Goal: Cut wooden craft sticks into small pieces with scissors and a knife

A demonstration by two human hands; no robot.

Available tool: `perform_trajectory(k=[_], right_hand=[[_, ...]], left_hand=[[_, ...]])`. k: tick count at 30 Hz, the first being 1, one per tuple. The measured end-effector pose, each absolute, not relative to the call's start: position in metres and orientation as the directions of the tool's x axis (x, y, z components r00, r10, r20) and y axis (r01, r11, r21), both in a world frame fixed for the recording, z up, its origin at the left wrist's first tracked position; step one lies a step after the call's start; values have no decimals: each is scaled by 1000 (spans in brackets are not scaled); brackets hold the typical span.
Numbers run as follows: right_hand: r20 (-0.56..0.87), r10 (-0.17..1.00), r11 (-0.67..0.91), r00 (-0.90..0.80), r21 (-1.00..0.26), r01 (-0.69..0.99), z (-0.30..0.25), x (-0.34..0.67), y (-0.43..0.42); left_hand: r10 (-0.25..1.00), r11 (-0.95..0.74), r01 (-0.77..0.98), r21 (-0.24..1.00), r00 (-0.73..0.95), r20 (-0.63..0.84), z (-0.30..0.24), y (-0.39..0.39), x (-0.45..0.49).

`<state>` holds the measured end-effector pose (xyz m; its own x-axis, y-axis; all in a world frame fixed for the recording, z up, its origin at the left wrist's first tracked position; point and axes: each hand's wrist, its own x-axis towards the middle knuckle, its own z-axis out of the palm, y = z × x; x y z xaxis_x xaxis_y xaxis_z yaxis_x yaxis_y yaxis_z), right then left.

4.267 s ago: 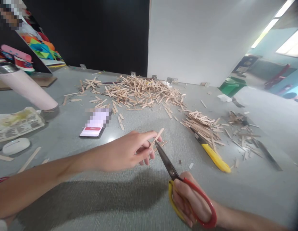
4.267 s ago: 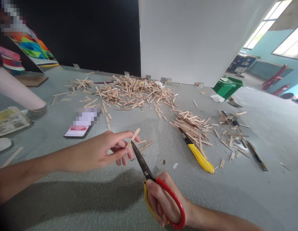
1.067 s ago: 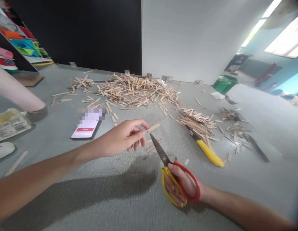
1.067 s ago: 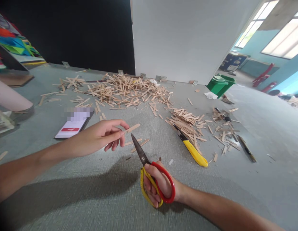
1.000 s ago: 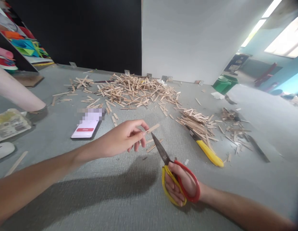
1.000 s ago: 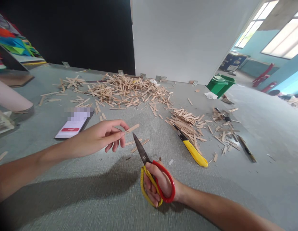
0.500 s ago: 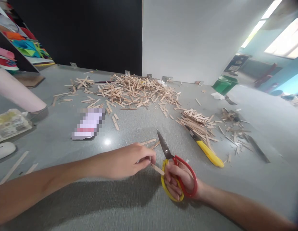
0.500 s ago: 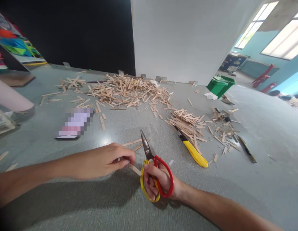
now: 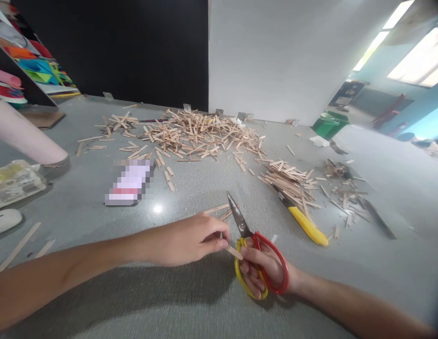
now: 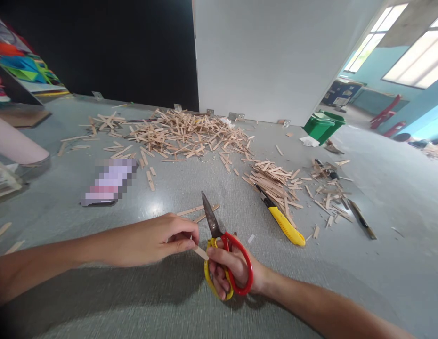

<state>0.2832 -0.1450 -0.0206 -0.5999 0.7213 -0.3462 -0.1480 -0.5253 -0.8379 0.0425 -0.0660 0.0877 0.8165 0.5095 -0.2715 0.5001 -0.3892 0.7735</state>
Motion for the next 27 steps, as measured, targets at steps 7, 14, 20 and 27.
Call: perform_trajectory(k=[7, 14, 20, 27], right_hand=[[-348, 717, -536, -604, -829, -159, -17, 283, -145], [-306, 712, -516, -632, -838, -176, -14, 282, -142], [-321, 720, -503, -615, -852, -145, -12, 282, -143], [-339, 723, -513, -601, -847, -139, -10, 280, -142]], left_hand=[[530, -404, 483, 777, 816, -232, 80, -66, 42], [555, -428, 475, 768, 809, -191, 75, -66, 42], [533, -442, 458, 771, 826, -184, 73, -67, 42], [525, -461, 450, 765, 833, -174, 69, -67, 43]])
